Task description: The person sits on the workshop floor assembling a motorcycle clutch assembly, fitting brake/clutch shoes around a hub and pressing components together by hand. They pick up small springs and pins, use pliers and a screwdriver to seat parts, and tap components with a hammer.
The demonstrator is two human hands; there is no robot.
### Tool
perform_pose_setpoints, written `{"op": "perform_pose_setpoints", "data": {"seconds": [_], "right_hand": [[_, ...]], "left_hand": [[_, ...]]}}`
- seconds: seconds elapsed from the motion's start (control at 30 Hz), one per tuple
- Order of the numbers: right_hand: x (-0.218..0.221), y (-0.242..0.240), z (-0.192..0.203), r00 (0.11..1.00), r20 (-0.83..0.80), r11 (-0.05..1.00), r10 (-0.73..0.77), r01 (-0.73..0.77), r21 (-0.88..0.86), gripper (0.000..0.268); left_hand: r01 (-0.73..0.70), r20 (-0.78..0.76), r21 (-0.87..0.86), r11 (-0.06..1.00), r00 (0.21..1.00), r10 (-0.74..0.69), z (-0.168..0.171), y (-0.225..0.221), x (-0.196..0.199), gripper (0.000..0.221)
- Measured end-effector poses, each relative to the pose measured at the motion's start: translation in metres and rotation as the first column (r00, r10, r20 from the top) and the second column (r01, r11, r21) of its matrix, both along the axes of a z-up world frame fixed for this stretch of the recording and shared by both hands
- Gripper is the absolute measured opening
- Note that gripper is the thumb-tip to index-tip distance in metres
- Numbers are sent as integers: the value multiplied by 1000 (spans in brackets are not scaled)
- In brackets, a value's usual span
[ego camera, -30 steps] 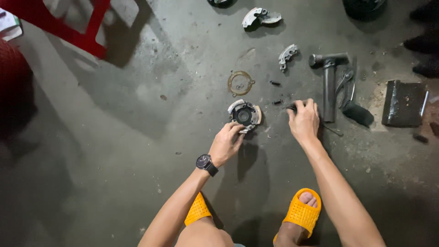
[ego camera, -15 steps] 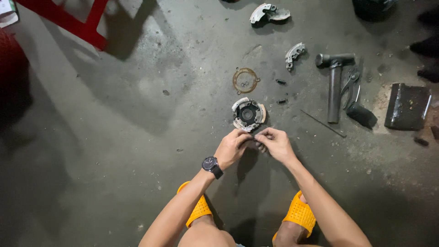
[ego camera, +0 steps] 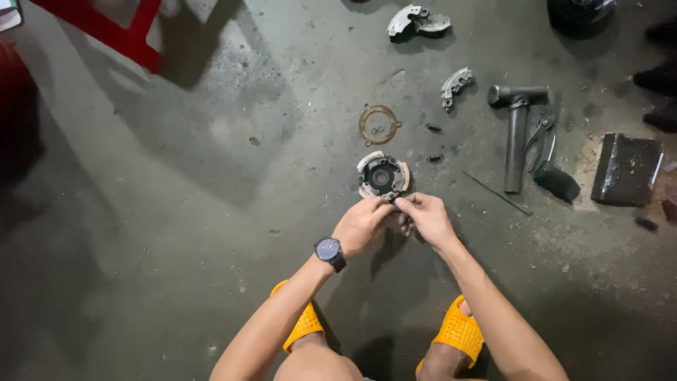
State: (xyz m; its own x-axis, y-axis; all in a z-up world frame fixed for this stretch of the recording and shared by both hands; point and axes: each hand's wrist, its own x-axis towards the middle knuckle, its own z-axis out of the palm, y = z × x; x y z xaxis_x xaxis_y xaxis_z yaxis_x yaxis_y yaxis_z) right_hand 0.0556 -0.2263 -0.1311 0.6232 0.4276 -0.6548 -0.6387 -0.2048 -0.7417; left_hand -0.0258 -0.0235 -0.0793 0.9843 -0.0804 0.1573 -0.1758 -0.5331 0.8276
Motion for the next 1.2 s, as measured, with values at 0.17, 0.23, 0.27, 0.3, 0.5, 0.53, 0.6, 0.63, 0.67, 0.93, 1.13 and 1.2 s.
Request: {"op": "perform_pose_setpoints", "data": {"seconds": [0.17,0.23,0.27,0.3,0.5,0.53,0.6,0.63,0.67,0.93,1.13,1.2], "right_hand": [[6,0,11,992,-123,998,35,-41,-46,20],[3,-6,2,971,-240,999,-8,19,44,21],[3,-5,1,970,-241,999,-9,20,44,21],[4,-4,1,968,-249,998,-21,33,45,22],[16,0,13,992,-21,983,-122,118,-141,23],[18,-2,12,990,46,977,-130,136,-164,23],[20,-2,10,989,82,976,-120,133,-173,22],[22,-3,10,987,119,975,-109,129,-178,21],[23,-3,9,987,120,975,-108,129,-182,21],[35,32,50,878,473,916,70,131,-378,25],[30,31,25,535,767,912,354,-18,-409,38],[17,22,21,574,727,901,377,-45,-431,32]], "left_hand": [[133,75,208,969,986,-151,-12,4,-1,32],[124,109,129,984,984,-138,-11,5,-1,30],[125,107,129,984,984,-139,-14,3,-2,30],[70,0,53,996,998,-70,-17,0,-3,23],[-191,-21,83,978,981,194,-17,5,16,16],[-232,-17,147,961,971,237,-19,6,19,16],[-216,-31,156,964,974,223,-26,4,23,16],[-199,-44,166,966,977,209,-30,2,26,17],[-200,-45,162,966,977,209,-33,1,26,17],[-74,-19,415,907,996,89,-29,7,20,22],[-373,-106,320,871,900,424,-6,0,-6,63],[-339,-159,387,858,892,424,17,-8,-1,84]]}}
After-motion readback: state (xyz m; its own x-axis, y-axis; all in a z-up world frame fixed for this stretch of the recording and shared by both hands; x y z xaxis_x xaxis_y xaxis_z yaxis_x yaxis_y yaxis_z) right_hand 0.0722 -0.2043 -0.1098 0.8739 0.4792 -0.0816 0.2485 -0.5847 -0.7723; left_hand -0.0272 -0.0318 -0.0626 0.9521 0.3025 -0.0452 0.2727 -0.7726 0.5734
